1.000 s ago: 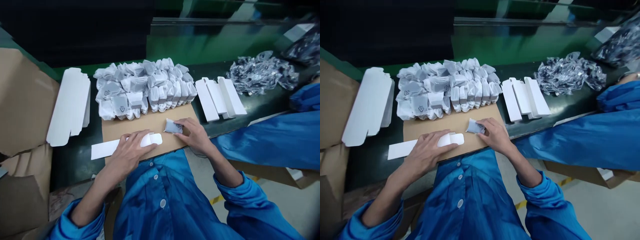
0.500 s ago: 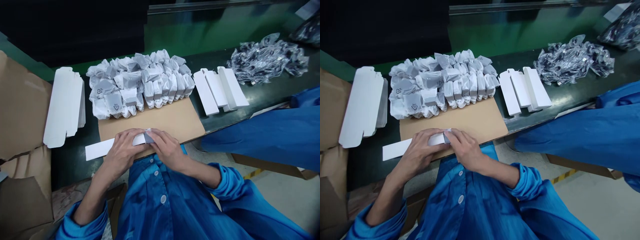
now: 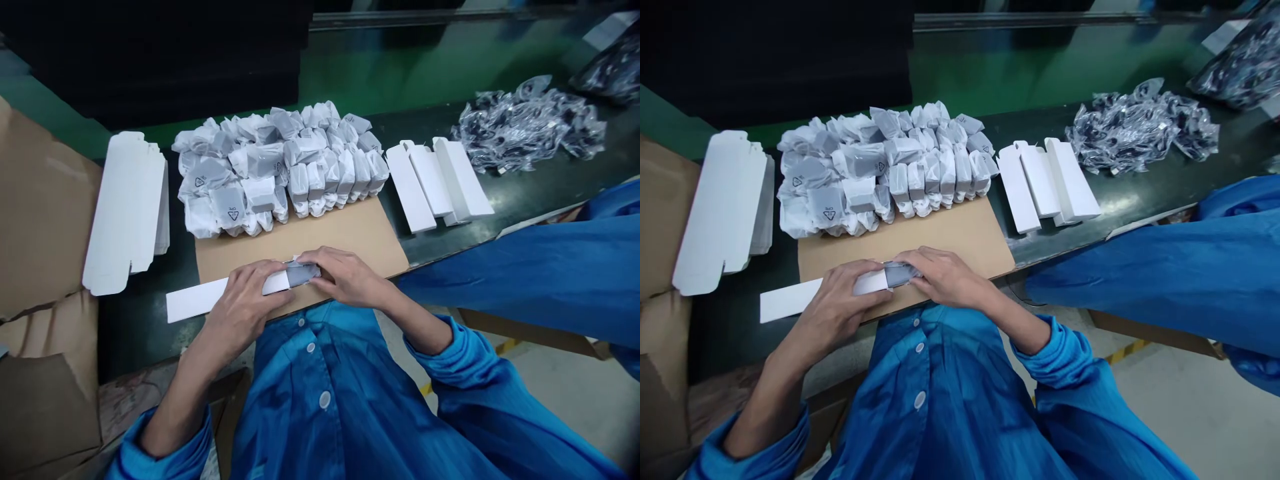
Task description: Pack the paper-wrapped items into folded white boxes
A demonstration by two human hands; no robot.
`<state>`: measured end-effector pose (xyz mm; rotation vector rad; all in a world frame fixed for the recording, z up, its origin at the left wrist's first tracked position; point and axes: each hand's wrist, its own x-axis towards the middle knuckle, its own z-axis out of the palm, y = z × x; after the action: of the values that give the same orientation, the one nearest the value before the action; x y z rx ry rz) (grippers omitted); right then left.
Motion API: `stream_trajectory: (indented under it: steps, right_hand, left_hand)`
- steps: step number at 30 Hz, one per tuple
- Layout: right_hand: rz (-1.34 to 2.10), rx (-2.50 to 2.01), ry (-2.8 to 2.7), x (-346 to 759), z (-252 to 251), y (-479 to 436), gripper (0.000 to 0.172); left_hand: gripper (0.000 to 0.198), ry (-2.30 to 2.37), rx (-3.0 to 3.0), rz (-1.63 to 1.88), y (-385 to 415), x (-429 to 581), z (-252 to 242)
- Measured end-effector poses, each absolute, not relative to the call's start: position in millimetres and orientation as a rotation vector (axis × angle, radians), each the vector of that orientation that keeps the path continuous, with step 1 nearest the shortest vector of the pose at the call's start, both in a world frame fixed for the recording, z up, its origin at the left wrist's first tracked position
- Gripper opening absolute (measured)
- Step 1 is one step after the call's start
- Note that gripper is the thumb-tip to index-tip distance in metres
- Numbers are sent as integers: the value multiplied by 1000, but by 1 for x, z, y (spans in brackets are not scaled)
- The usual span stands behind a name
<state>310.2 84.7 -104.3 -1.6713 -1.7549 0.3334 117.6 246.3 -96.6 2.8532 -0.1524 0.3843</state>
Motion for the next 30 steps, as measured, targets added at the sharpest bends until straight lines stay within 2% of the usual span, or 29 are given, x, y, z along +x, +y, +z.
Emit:
stream_trajectory:
  steps: [4, 8, 15, 20, 24, 30]
  right_hand:
    - [292, -1632, -1690, 299, -111, 87, 31]
    - [156, -1706, -1590, 287, -118, 89, 36]
    - [-207, -1691, -1778, 277, -110, 69, 27]
    - [-410, -1712, -1836, 279, -111, 67, 23]
    - [-276, -1607, -1918, 284, -114, 83, 26]
    - [-30, -1574, -1572, 277, -118, 96, 30]
  left_hand:
    - [32, -135, 2853, 409, 246, 118, -95]
    - [35, -136, 2912, 488, 243, 118, -94]
    - [33, -51, 2982, 910, 222, 109, -111]
    - [31, -26, 2970, 1031, 216, 106, -119]
    - [29, -31, 2995, 1018, 218, 107, -118]
    - [41, 21, 3014, 1014, 221, 106, -120]
